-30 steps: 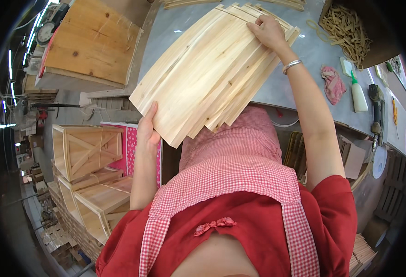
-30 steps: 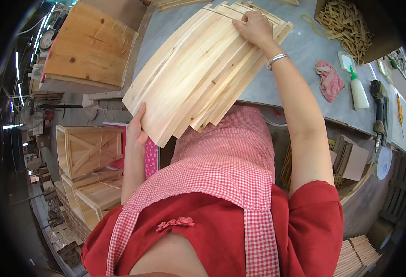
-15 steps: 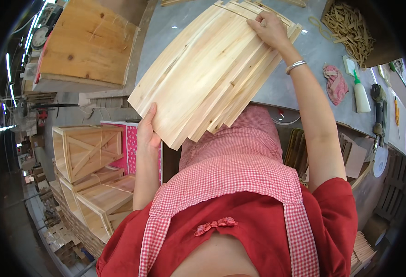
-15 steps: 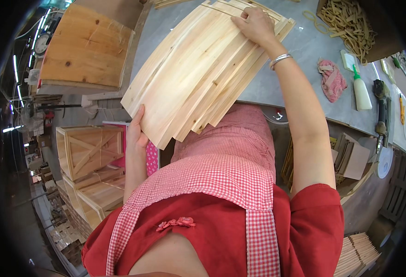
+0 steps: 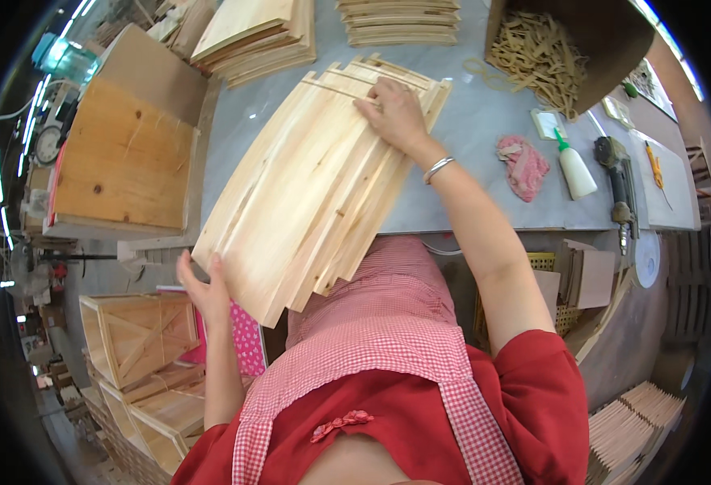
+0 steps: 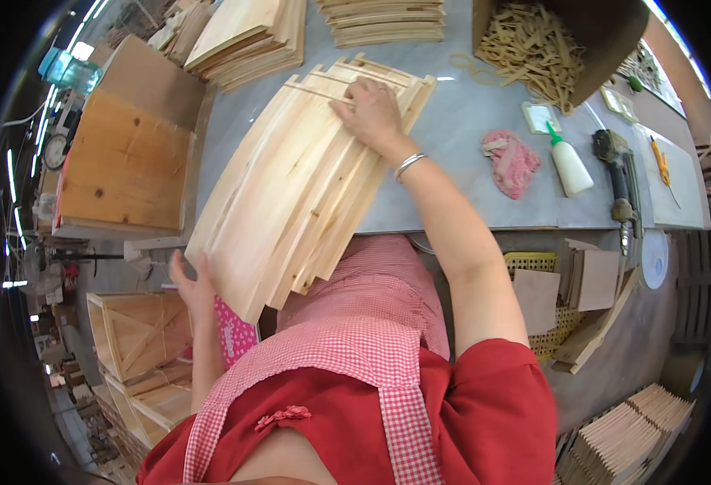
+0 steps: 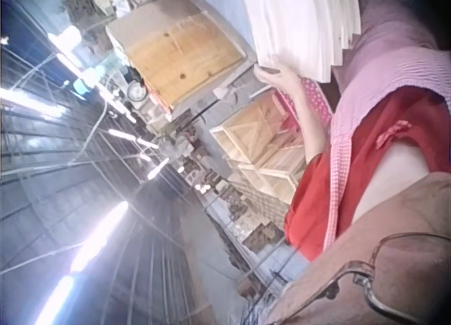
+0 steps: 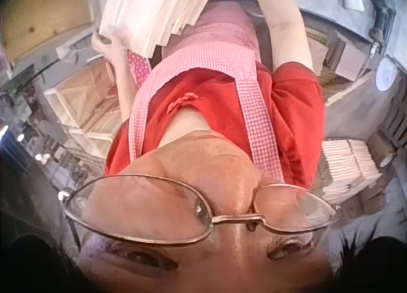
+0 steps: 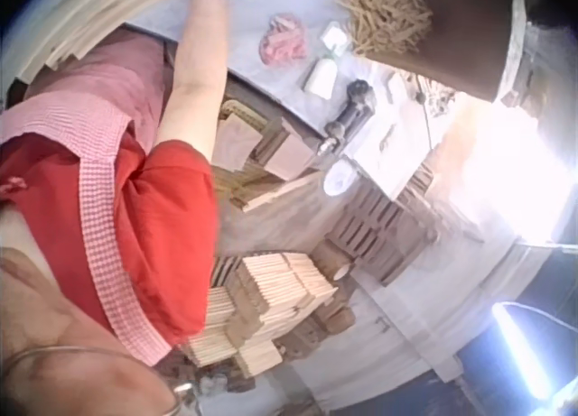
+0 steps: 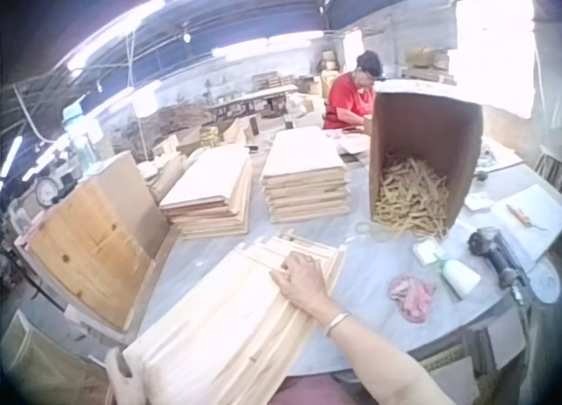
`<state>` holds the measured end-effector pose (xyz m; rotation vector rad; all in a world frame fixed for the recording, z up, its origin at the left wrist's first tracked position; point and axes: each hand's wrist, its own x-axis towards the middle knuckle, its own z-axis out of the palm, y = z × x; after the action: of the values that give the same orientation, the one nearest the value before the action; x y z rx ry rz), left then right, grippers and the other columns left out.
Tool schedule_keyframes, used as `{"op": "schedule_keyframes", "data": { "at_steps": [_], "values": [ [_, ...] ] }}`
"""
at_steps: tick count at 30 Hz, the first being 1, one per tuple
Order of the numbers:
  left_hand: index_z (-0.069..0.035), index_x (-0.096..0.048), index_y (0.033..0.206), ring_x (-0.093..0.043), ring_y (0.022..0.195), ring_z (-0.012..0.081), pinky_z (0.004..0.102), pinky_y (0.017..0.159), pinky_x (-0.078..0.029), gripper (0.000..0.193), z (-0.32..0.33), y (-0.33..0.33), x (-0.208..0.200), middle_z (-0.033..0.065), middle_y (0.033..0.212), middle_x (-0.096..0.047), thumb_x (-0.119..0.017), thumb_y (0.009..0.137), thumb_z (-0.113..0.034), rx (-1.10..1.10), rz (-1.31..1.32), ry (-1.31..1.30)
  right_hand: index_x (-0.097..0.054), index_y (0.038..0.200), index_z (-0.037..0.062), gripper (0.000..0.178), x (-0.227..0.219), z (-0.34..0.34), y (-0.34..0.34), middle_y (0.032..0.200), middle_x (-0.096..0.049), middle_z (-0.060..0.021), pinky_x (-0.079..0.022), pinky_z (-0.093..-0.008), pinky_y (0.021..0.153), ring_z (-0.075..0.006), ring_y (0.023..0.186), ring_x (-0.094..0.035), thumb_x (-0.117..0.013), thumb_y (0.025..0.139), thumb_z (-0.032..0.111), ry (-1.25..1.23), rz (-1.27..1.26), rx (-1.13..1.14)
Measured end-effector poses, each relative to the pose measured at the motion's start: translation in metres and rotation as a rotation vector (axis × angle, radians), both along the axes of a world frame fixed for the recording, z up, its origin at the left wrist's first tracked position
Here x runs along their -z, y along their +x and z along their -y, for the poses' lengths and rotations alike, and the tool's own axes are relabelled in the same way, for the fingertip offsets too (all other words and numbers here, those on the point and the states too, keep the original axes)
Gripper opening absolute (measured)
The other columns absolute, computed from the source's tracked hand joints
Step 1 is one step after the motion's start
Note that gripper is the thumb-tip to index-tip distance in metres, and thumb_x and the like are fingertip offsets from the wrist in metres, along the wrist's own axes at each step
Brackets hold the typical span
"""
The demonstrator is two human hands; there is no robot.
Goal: Assembling wooden boxes by applying glue to wooden panels and securing them with rubber bands.
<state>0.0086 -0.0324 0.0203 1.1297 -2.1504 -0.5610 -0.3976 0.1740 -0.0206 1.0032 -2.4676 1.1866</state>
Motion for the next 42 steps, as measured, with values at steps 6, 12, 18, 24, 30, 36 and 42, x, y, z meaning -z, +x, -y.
{"op": "schedule_keyframes", "data": {
  "at_steps": [6,12,18,24,30,36,42],
  "values": [
    [0.001,-0.061,0.135,-0.044,0.144,0.0396,0.0469,0.119,-0.035,0.041,0.007,-0.076,-0.034,0.0217,0.156,-0.046,-0.066,0.101,-0.021,0.485,0.109,-0.233,-0.069,0.113,0.0016,0.036,0.004,-0.109,-0.006,0.129,-0.065,-0.0226,-0.043,-0.048,0.11,-0.0416,0.126,-0.056,-0.074,0.09,0.028,-0.276,-0.231,0.319],
    [-0.004,-0.062,0.135,-0.044,0.143,0.0421,0.0496,0.117,-0.038,0.04,-0.006,-0.193,-0.024,0.0214,0.153,-0.049,-0.066,0.1,-0.024,0.836,0.203,-0.344,-0.069,0.12,0.0001,0.05,0.009,-0.336,-0.017,0.124,-0.067,-0.0241,-0.045,-0.0494,0.105,-0.0418,0.119,-0.061,-0.08,0.086,0.034,0.13,-0.381,1.055],
    [-0.008,-0.061,0.139,-0.043,0.145,0.0385,0.0515,0.118,-0.034,0.047,-0.025,-0.267,0.008,0.0183,0.151,-0.053,-0.061,0.101,-0.037,0.831,0.259,-0.386,-0.068,0.12,-0.0007,0.064,0.021,-0.382,0.003,0.113,-0.073,-0.0211,-0.052,-0.0469,0.096,-0.0418,0.105,-0.069,-0.083,0.082,0.048,0.177,0.036,0.785],
    [-0.01,-0.06,0.139,-0.041,0.147,0.0363,0.0531,0.119,-0.032,0.048,-0.026,-0.265,0.011,0.0161,0.153,-0.052,-0.059,0.101,-0.039,0.783,0.263,-0.362,-0.055,0.123,0.0004,0.057,-0.004,-0.328,0.003,0.103,-0.071,-0.0161,-0.058,-0.032,0.064,-0.0236,0.083,-0.072,-0.087,0.085,0.028,-0.437,0.248,0.759],
    [-0.009,-0.064,0.136,-0.046,0.143,0.0362,0.0493,0.117,-0.035,0.045,-0.032,-0.264,0.003,0.015,0.15,-0.055,-0.063,0.098,-0.033,0.763,0.258,-0.354,-0.054,0.125,0.0007,0.055,-0.026,-0.198,-0.047,0.108,-0.066,-0.0118,-0.054,-0.0278,0.062,-0.0161,0.079,-0.066,-0.084,0.089,0.029,-0.6,0.407,0.384],
    [-0.01,-0.064,0.138,-0.041,0.146,0.0354,0.0511,0.12,-0.031,0.048,-0.031,-0.264,0.0,0.0149,0.151,-0.055,-0.063,0.099,-0.039,0.768,0.247,-0.274,-0.06,0.117,-0.0011,0.062,-0.007,-0.073,-0.1,0.11,-0.069,-0.0188,-0.054,-0.042,0.088,-0.03,0.099,-0.068,-0.089,0.08,0.039,-0.321,0.233,0.204],
    [-0.01,-0.063,0.138,-0.043,0.145,0.034,0.0488,0.119,-0.032,0.047,-0.031,-0.264,0.001,0.0123,0.151,-0.055,-0.064,0.097,-0.034,0.755,0.254,-0.289,-0.061,0.116,-0.0005,0.062,-0.006,-0.036,-0.122,0.104,-0.072,-0.022,-0.055,-0.0436,0.084,-0.0367,0.095,-0.07,-0.087,0.078,0.041,-0.18,0.213,0.209]
  ]
}}
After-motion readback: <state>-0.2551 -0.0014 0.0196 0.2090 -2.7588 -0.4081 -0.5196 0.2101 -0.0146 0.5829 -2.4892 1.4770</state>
